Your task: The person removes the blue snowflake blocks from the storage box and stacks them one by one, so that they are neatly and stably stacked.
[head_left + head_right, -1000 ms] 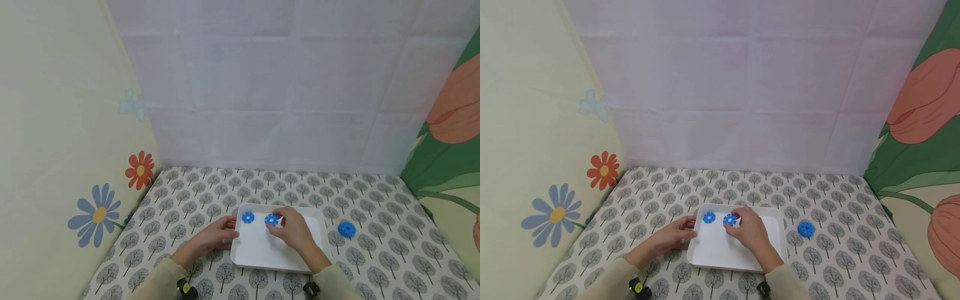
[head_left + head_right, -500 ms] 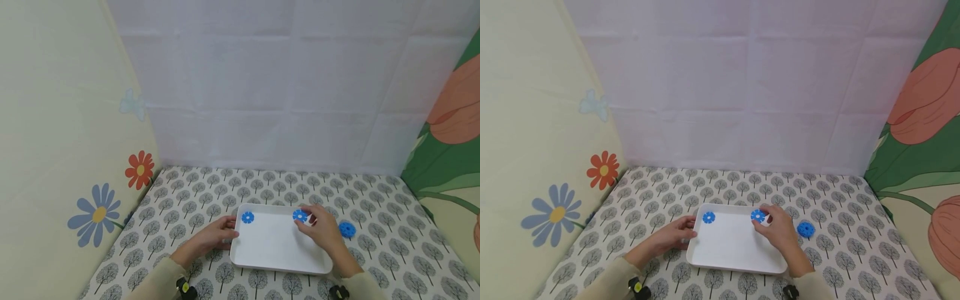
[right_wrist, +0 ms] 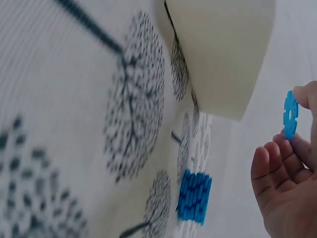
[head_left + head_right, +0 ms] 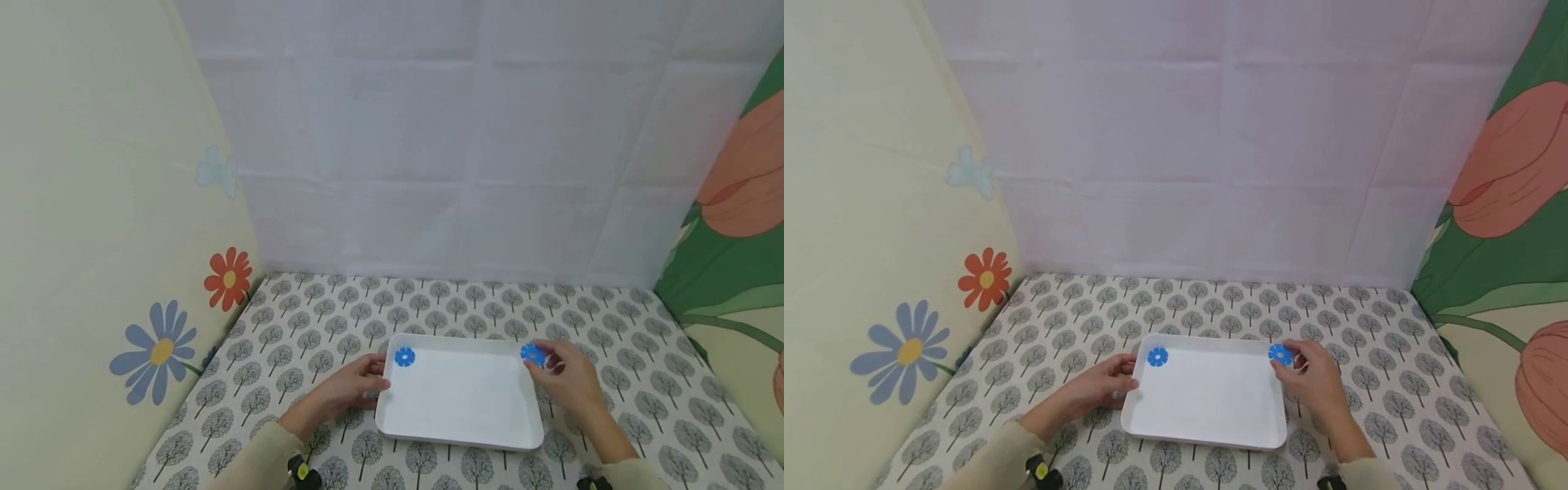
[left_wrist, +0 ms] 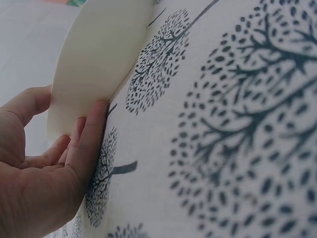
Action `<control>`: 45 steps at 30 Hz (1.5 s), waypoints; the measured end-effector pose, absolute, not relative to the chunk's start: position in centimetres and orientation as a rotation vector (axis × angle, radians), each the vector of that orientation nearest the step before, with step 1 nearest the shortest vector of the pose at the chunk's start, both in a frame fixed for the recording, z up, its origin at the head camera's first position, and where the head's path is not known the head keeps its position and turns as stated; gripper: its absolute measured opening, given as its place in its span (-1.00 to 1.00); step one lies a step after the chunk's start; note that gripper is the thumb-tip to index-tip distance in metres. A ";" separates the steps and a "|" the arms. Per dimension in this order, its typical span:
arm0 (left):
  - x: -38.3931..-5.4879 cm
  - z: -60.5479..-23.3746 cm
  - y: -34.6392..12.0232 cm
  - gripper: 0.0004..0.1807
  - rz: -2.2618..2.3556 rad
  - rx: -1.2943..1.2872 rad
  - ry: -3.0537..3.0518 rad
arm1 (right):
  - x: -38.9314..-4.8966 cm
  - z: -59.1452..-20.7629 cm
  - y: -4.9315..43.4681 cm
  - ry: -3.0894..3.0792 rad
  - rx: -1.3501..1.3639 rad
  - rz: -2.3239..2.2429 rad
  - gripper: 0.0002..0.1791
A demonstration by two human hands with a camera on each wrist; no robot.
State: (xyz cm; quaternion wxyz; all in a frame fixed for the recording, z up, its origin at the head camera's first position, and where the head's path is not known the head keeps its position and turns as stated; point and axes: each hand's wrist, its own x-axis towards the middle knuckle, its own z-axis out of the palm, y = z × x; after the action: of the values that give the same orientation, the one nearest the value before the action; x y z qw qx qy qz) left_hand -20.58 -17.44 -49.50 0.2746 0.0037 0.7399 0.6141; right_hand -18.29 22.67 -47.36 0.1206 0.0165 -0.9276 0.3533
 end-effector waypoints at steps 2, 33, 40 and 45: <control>-20.6 -49.6 -17.4 -0.20 1.653 0.011 1.991 | -18.3 -47.5 23.4 -2.710 0.035 1.039 -0.50; -20.4 -49.2 -17.5 -0.22 1.660 0.030 1.989 | -17.4 -49.2 29.9 -2.839 0.000 1.050 -0.38; -20.4 -49.3 -17.5 -0.23 1.660 0.043 2.000 | -17.5 -49.4 30.4 -2.892 -0.011 1.025 -0.38; -20.4 -49.3 -17.5 -0.23 1.662 0.044 1.990 | -17.5 -49.6 30.5 -2.908 0.018 1.007 -0.42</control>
State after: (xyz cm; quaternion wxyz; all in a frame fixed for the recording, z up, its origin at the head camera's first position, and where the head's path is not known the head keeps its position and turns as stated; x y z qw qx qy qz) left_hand -20.39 -17.55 -49.29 0.2711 0.0164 0.7387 0.6169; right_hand -17.51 30.49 -49.63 0.0322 0.0059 -0.9444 0.3270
